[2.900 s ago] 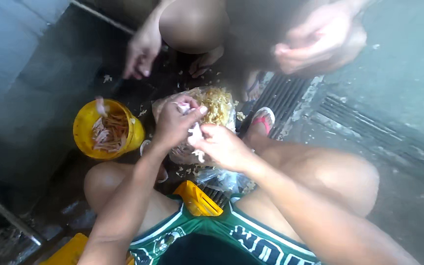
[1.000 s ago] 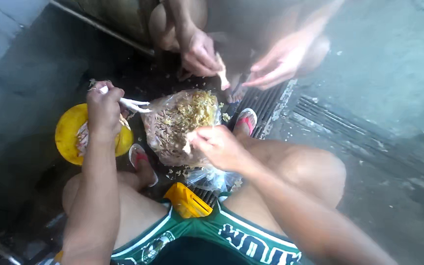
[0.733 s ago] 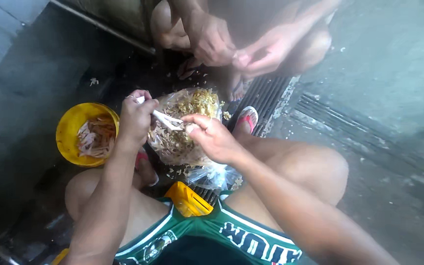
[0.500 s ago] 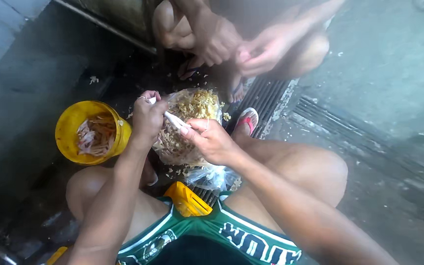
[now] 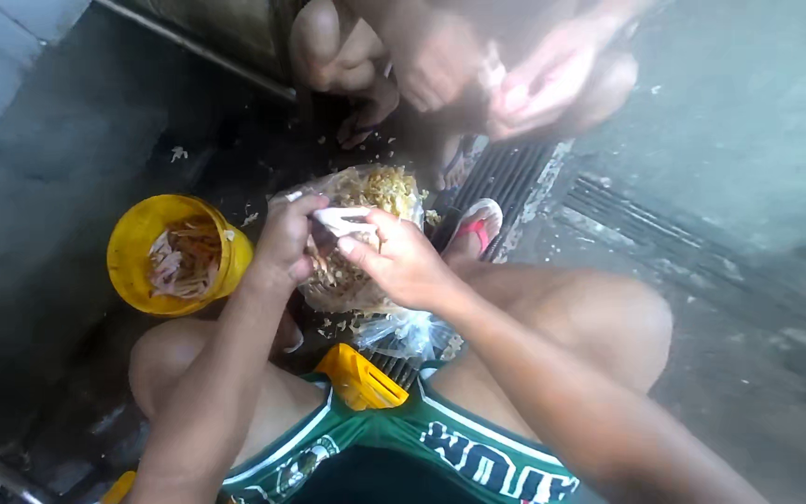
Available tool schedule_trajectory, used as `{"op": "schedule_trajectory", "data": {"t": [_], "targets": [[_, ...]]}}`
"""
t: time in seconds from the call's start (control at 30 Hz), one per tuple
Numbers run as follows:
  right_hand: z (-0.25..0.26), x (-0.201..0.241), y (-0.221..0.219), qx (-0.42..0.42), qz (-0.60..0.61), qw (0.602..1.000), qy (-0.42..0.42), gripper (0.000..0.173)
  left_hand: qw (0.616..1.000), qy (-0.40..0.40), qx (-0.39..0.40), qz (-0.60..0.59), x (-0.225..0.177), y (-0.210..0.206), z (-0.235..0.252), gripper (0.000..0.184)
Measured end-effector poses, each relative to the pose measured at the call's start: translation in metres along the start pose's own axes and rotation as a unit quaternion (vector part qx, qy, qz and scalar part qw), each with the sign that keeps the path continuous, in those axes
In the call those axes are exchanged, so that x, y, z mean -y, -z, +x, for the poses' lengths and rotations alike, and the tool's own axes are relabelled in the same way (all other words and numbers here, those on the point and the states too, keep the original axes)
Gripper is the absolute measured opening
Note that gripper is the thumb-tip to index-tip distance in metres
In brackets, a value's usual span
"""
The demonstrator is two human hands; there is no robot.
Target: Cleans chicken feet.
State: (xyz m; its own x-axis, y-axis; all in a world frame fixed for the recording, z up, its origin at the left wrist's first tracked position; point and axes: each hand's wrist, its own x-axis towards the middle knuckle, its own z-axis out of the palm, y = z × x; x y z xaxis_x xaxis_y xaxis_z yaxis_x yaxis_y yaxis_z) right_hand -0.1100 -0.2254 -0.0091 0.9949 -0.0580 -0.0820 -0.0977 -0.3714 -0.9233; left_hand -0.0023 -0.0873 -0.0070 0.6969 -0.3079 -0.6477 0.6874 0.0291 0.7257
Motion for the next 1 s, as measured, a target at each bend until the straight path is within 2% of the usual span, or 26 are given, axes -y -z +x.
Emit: {"op": "schedule_trajectory", "data": {"t": [0.07, 0.17, 0.27, 0.33, 0.37, 0.4, 0.47, 0.53, 0.57, 0.63, 0.7, 0.77, 0.83, 0.9, 0.93, 1.0], "targets": [[0.001, -0.004, -0.005, -0.025, -0.025, 0.998, 0.045, 0.028, 1.000, -0.003, 0.011, 0.007, 0.009, -0.007, -0.001, 0.010], [0.000, -0.007, -0.007, -0.041, -0.066, 0.993, 0.092, 0.022, 0.999, -0.051, -0.014, 0.005, 0.011, -0.004, 0.007, 0.006], [-0.004, -0.001, -0.006, -0.024, -0.068, 0.990, 0.122, 0.033, 0.994, -0.080, -0.062, -0.032, 0.004, 0.011, 0.030, 0.002], [-0.013, 0.004, -0.003, -0.013, -0.057, 0.990, 0.127, 0.035, 0.991, -0.069, -0.081, -0.080, -0.010, 0.032, 0.048, 0.014], [-0.016, 0.003, -0.001, -0.014, -0.045, 0.992, 0.116, 0.035, 0.990, -0.076, -0.065, -0.104, -0.019, 0.043, 0.049, 0.020], [-0.018, 0.001, 0.002, -0.015, -0.035, 0.994, 0.098, 0.035, 0.987, -0.096, -0.022, -0.126, -0.026, 0.053, 0.045, 0.023], [-0.017, -0.005, 0.010, -0.007, -0.004, 0.997, 0.071, 0.036, 0.963, -0.169, 0.151, -0.148, -0.031, 0.066, 0.035, 0.022], [-0.017, -0.007, 0.019, 0.000, 0.061, 0.996, 0.059, 0.035, 0.899, -0.210, 0.338, -0.182, -0.029, 0.067, 0.022, 0.016], [-0.016, -0.006, 0.023, -0.001, 0.095, 0.994, 0.059, 0.033, 0.872, -0.204, 0.399, -0.196, -0.030, 0.064, 0.014, 0.016], [-0.019, -0.002, 0.031, -0.002, 0.151, 0.986, 0.064, 0.030, 0.838, -0.174, 0.472, -0.210, -0.028, 0.061, 0.007, 0.019], [-0.028, 0.006, 0.048, -0.017, 0.145, 0.986, 0.075, 0.030, 0.786, -0.148, 0.553, -0.234, -0.020, 0.065, 0.022, 0.026], [-0.042, 0.013, 0.081, -0.063, 0.086, 0.991, 0.083, 0.030, 0.758, -0.138, 0.585, -0.254, -0.014, 0.066, 0.033, 0.030], [-0.064, -0.008, 0.130, -0.116, 0.071, 0.988, 0.072, 0.024, 0.760, -0.141, 0.579, -0.262, -0.011, 0.067, 0.033, 0.030], [-0.095, -0.056, 0.186, -0.109, 0.155, 0.982, 0.008, 0.019, 0.762, -0.143, 0.574, -0.264, -0.010, 0.070, 0.031, 0.029], [-0.108, -0.070, 0.199, -0.142, 0.189, 0.970, -0.048, 0.016, 0.761, -0.144, 0.575, -0.264, -0.009, 0.070, 0.031, 0.028], [-0.126, -0.107, 0.209, -0.229, 0.127, 0.951, -0.167, 0.024, 0.753, -0.142, 0.580, -0.274, -0.009, 0.070, 0.033, 0.029]]}}
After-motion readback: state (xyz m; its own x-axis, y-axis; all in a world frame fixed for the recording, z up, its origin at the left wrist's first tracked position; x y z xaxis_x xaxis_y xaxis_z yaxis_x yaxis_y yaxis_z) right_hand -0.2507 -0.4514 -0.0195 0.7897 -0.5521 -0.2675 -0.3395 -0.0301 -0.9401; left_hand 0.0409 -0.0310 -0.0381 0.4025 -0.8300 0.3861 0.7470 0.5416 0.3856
